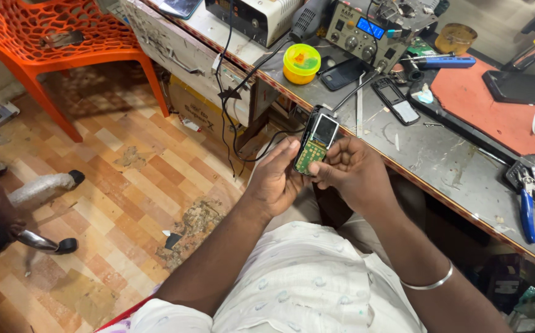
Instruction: The person disassembles a feature phone, separating the housing from the circuit board and keypad, and works on the internal board with a pry tool and tweezers. They reassemble the phone, connect it to a bench power supply, and the screen lights up as they press buttons to test it.
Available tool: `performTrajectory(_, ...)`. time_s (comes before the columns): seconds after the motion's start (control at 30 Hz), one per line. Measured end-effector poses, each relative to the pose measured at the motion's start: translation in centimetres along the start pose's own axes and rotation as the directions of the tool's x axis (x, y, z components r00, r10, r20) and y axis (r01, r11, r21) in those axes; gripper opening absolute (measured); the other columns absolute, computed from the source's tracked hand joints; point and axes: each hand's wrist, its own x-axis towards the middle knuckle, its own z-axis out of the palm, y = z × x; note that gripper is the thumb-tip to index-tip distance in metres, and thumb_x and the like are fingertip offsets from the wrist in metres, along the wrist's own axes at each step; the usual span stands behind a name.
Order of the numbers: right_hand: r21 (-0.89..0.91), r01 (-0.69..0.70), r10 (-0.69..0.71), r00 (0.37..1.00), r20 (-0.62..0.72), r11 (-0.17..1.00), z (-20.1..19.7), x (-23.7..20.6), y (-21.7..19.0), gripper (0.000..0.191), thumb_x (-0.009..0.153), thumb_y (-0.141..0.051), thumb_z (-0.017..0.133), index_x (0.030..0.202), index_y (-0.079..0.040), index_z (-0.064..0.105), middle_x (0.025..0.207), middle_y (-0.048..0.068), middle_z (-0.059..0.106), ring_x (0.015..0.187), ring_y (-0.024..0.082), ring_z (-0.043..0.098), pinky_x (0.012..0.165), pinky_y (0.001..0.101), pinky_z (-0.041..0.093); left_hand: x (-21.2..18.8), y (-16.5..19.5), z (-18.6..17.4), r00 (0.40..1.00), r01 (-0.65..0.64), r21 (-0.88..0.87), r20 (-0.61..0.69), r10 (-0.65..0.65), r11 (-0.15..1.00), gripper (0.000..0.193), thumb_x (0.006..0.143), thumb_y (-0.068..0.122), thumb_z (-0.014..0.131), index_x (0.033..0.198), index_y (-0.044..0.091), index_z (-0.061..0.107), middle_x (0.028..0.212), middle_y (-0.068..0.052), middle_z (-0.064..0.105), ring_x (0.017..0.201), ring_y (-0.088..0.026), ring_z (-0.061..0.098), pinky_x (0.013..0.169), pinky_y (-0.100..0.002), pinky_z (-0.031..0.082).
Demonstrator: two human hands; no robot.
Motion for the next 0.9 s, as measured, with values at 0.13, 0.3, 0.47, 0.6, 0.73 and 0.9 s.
performTrajectory(0.13, -0.596, 0.076, -0.142, 0.988, -0.065, 0.799, 1.0, -2.5, -2.5, 0.037, 0.074, -0.018, 0.091, 0.096, -0.002, 0.066, 0.085, 0.006, 0.075, 0.067, 0.015, 0.068, 0.060, 0.0268, 0.057, -0.2, 1.5, 0.4, 0.997, 0.082, 0.006, 0.010, -0.082, 0.997, 0.032, 0.108, 0.020, 0.049, 0.132, -0.001, 0.051, 0.113, -0.019, 0.069, 0.095, -0.024, 0.073, 0.075, -0.037, 0.061)
performTrajectory(0.3, -0.808, 0.565, -0.521, 0.746, 0.415, 0.167, -0.2, -3.4, -6.5, 0.058, 0.067, -0.037, 0.092, 0.111, -0.006, 0.070, 0.115, 0.013, 0.065, 0.110, 0.032, 0.062, 0.090, 0.0444, 0.051, -0.1, 2.2, 0.1, 0.965, 0.252, 0.093, 0.054, -0.257, 0.963, 0.030, 0.109, 0.024, 0.048, 0.126, 0.000, 0.051, 0.109, -0.022, 0.070, 0.084, -0.029, 0.075, 0.063, -0.033, 0.062)
performTrajectory(0.47, -0.718, 0.676, -0.416, 0.708, 0.571, 0.165, -0.1, -3.4, -7.3, 0.054, 0.069, -0.037, 0.088, 0.113, -0.010, 0.070, 0.123, 0.010, 0.063, 0.120, 0.032, 0.060, 0.103, 0.0485, 0.045, -0.4, 1.2, -1.2, 0.952, 0.305, 0.084, 0.004, -0.306, 0.949, 0.030, 0.113, 0.025, 0.050, 0.123, -0.002, 0.056, 0.097, -0.016, 0.069, 0.073, -0.026, 0.074, 0.055, -0.030, 0.059)
performTrajectory(0.6, -0.725, 0.674, -0.394, 0.709, 0.584, 0.138, 0.0, -3.6, -6.7, 0.044, 0.074, -0.026, 0.085, 0.113, -0.011, 0.071, 0.119, 0.009, 0.064, 0.114, 0.031, 0.063, 0.100, 0.0465, 0.049, -0.4, 1.0, -2.0, 0.937, 0.349, 0.114, -0.009, -0.350, 0.930, 0.041, 0.115, 0.035, 0.051, 0.119, -0.005, 0.060, 0.089, -0.017, 0.069, 0.065, -0.024, 0.071, 0.048, -0.027, 0.054)
performTrajectory(0.73, -0.764, 0.632, -0.395, 0.740, 0.544, 0.130, -0.5, -3.8, -6.2, 0.041, 0.075, -0.020, 0.084, 0.113, -0.010, 0.072, 0.115, 0.010, 0.065, 0.104, 0.030, 0.063, 0.092, 0.0447, 0.052, -0.4, 1.4, -1.8, 0.935, 0.335, 0.038, 0.109, -0.337, 0.942, 0.051, 0.113, 0.045, 0.047, 0.122, -0.004, 0.059, 0.097, -0.017, 0.072, 0.077, -0.025, 0.074, 0.062, -0.031, 0.058)
performTrajectory(0.9, -0.801, 0.561, -0.508, 0.762, 0.401, 0.210, -1.1, -4.1, -6.1, 0.038, 0.076, -0.016, 0.084, 0.111, -0.009, 0.073, 0.110, 0.009, 0.067, 0.103, 0.030, 0.064, 0.090, 0.0428, 0.052, -1.0, 2.3, 0.0, 0.927, 0.219, 0.306, 0.229, -0.295, 0.926, 0.048, 0.111, 0.035, 0.051, 0.136, -0.006, 0.056, 0.116, -0.017, 0.072, 0.105, -0.022, 0.072, 0.094, -0.033, 0.058)
